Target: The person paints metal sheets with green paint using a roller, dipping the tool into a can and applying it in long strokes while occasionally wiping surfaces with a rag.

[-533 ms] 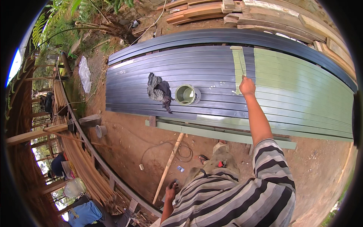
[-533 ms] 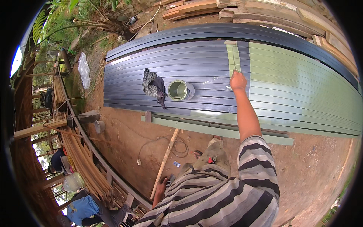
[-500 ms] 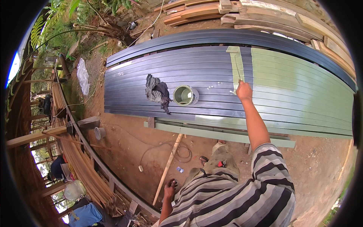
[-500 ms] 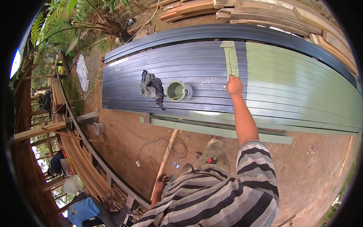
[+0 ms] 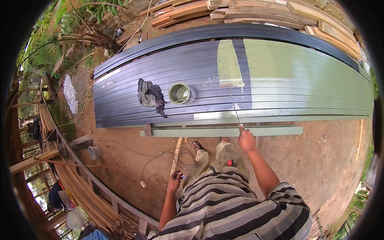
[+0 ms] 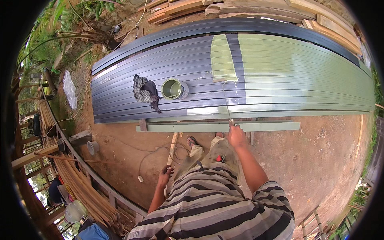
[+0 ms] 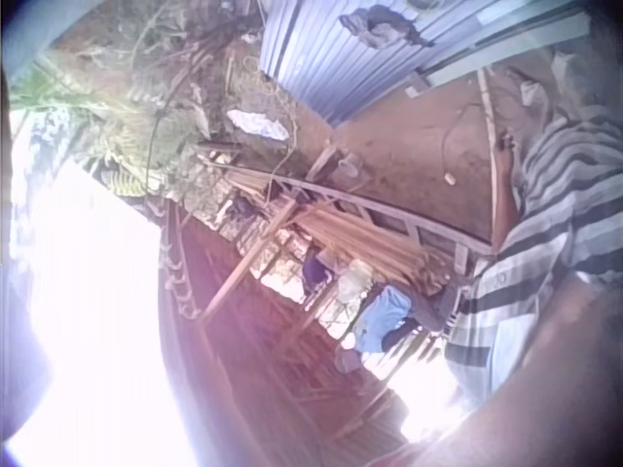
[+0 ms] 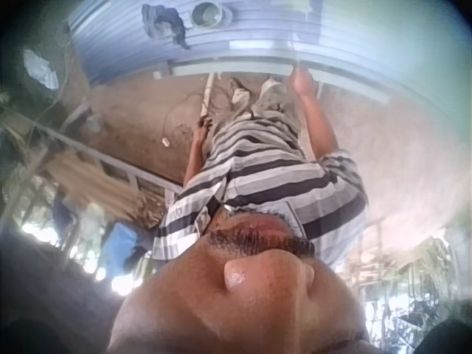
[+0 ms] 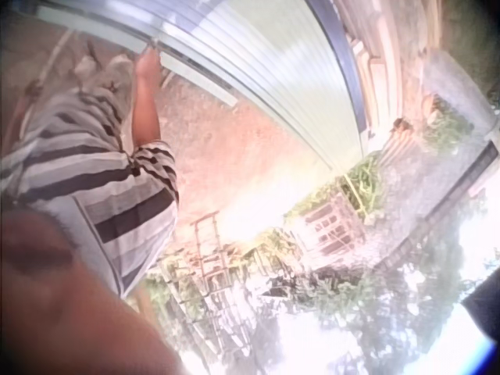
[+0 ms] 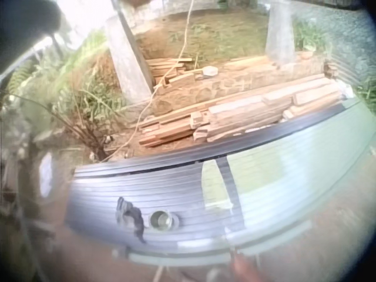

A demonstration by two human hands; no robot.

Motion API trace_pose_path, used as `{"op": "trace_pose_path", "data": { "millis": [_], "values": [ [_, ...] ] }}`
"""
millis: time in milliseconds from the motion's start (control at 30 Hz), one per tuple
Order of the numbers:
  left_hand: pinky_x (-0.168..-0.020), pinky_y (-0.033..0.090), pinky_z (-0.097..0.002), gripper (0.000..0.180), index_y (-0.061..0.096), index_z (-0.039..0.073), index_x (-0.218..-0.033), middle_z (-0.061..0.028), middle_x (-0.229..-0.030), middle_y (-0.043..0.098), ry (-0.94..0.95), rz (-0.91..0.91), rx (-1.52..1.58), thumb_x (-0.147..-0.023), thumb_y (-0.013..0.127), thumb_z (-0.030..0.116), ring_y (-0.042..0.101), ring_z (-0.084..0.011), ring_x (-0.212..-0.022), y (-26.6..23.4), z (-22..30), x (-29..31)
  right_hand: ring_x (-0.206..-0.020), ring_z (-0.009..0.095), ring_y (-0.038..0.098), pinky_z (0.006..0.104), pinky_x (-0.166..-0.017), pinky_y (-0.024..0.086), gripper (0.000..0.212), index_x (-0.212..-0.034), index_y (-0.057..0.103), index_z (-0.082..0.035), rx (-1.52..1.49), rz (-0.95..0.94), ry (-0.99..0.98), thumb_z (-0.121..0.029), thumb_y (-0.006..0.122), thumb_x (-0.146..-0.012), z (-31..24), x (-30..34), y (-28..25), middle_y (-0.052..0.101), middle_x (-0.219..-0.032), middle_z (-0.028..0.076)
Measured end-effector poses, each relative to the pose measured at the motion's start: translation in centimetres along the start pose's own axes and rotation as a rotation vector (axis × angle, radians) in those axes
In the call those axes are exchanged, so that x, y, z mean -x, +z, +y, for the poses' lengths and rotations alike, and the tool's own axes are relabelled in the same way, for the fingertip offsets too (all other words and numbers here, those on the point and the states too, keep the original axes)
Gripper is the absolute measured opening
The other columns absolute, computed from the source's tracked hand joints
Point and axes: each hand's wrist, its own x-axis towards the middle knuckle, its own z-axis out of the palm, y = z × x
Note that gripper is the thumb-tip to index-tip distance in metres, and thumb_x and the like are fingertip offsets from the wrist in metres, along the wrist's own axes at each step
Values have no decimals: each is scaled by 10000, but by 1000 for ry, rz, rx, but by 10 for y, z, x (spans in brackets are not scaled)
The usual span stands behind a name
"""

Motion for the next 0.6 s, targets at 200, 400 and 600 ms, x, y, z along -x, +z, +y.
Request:
{"op": "trace_pose_path", "data": {
  "millis": [200,400,600],
  "values": [
    [-679,490,-322,429,545,60,-1273,-120,-1031,669,-7,-61,2,-941,569,332,660,-206,-863,-53,-66,-49,-788,443,636,519,-707,520,354,-1130,653,-77,40,52,-21,-104,556,-790,34,111,57,632,-837,276],
    [-661,487,-330,369,559,85,-1225,-90,-985,675,-26,37,83,-943,566,323,648,-196,-811,-136,-87,-83,-792,439,630,508,-721,520,380,-1164,654,-129,22,87,158,-109,559,-796,-14,188,45,629,-836,280],
    [-695,500,-370,399,509,90,-1263,-123,-1060,668,-84,174,187,-964,524,354,650,-231,-852,-190,-76,-81,-830,432,636,504,-744,519,409,-1198,645,-145,5,118,198,-103,563,-800,-25,198,39,641,-890,272]
  ]
}}
